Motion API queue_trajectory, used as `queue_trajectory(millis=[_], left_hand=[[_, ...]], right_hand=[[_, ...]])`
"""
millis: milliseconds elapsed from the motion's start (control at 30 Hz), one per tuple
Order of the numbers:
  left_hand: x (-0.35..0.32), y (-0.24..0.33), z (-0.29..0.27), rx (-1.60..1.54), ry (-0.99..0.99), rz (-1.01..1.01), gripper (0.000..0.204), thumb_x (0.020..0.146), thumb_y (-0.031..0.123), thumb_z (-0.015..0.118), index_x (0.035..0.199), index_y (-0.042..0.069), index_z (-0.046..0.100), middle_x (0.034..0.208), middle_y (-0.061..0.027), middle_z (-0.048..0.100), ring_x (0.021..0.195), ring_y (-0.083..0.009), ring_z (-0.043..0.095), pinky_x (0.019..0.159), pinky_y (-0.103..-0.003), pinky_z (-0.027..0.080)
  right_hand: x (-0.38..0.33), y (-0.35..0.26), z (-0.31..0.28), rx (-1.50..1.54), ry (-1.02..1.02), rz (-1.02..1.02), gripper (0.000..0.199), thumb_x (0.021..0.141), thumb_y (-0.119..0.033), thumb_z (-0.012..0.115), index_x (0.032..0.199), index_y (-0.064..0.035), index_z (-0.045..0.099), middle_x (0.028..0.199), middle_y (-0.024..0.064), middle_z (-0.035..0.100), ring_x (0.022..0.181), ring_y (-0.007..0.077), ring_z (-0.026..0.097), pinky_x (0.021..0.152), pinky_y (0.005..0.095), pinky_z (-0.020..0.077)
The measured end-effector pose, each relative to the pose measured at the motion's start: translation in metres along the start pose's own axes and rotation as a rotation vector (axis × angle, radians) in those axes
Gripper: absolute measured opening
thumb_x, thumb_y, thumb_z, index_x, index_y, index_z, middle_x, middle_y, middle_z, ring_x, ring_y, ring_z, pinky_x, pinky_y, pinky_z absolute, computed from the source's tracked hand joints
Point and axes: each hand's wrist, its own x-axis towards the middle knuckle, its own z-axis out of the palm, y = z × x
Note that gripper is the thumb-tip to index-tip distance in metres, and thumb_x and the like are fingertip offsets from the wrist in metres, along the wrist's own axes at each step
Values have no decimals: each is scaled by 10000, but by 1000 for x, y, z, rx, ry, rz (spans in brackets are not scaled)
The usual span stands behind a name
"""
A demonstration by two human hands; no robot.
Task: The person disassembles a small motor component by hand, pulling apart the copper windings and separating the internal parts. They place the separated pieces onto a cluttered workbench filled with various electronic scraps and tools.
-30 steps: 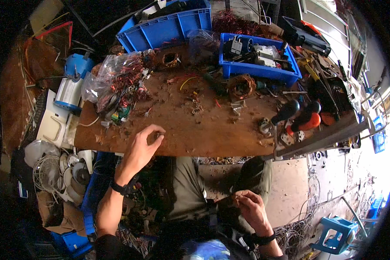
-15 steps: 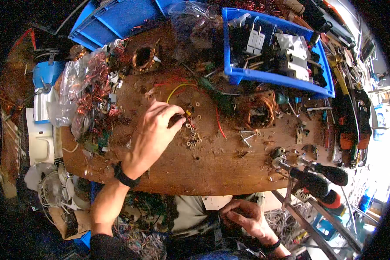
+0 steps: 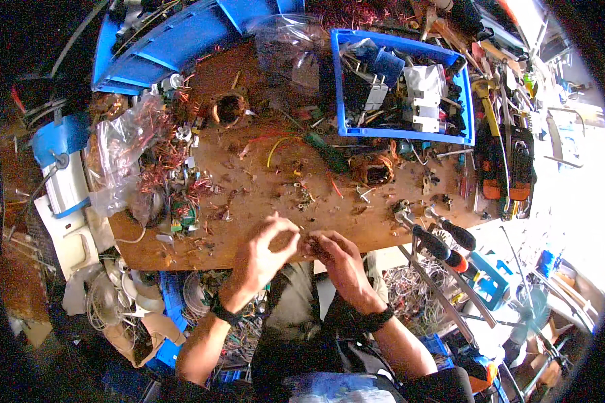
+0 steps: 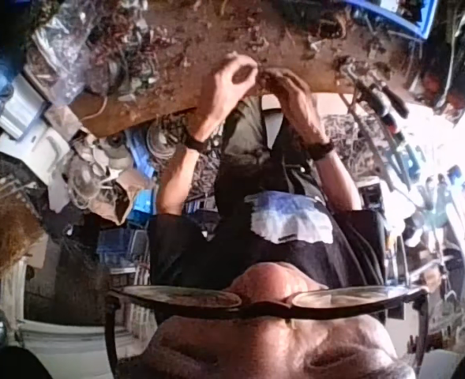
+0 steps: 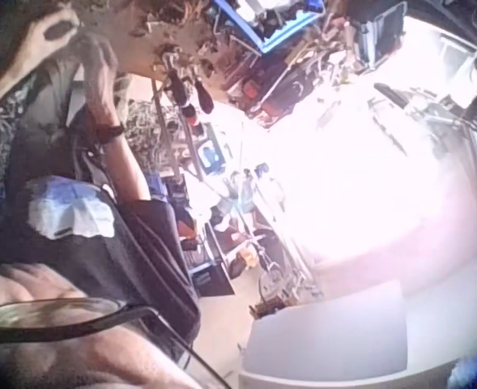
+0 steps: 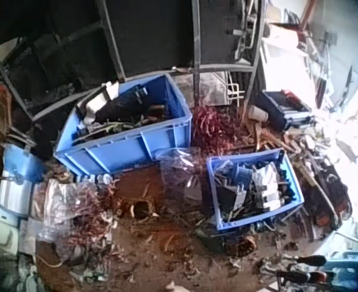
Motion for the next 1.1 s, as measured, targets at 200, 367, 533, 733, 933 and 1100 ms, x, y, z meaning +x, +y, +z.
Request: queue_trajectory(millis=[200,367,533,733,933,1100], left_hand=[[-8,4,-13,30,-120,-29,168,903,63,805,1046,80,717,1040,-101,765,1009,-318,751,1168,-474,495],[23,-9,-27,78,-129,-213,163,977,200,773,1084,82,738,1054,-121,774,988,-306,754,911,-409,575],[75,-82,-8,322,94,-241,240,969,299,785,1119,113,758,1007,-62,813,861,-226,771,769,-377,586],[99,-69,-3,461,-39,-310,242,981,307,752,1122,112,781,1001,-107,804,826,-278,765,727,-401,585],[77,-67,6,234,92,-312,187,966,182,766,1119,77,789,935,-82,775,786,-193,705,729,-335,557],[58,-35,-9,111,67,-340,136,904,135,808,1039,130,803,978,-46,769,859,-232,752,747,-353,583]], right_hand=[[16,-17,37,95,-66,132,278,1116,-171,562,1250,34,694,1149,74,727,1085,172,685,1004,296,537],[27,-9,21,-32,0,103,266,1091,-169,607,1218,43,706,1181,94,734,1120,168,685,1030,308,542],[33,-15,-6,-86,66,135,207,1083,-130,615,1163,46,687,1153,109,739,1108,220,711,1041,368,559],[33,-21,-30,-97,119,184,194,1086,-117,608,1157,44,689,1148,118,744,1092,225,723,1020,383,573],[32,-19,-33,14,126,185,177,1081,-117,620,1141,36,688,1143,113,742,1078,229,730,1014,386,583],[35,-30,-15,-112,70,183,235,1079,-174,641,1173,35,696,1138,94,744,1081,188,710,1022,350,562]])
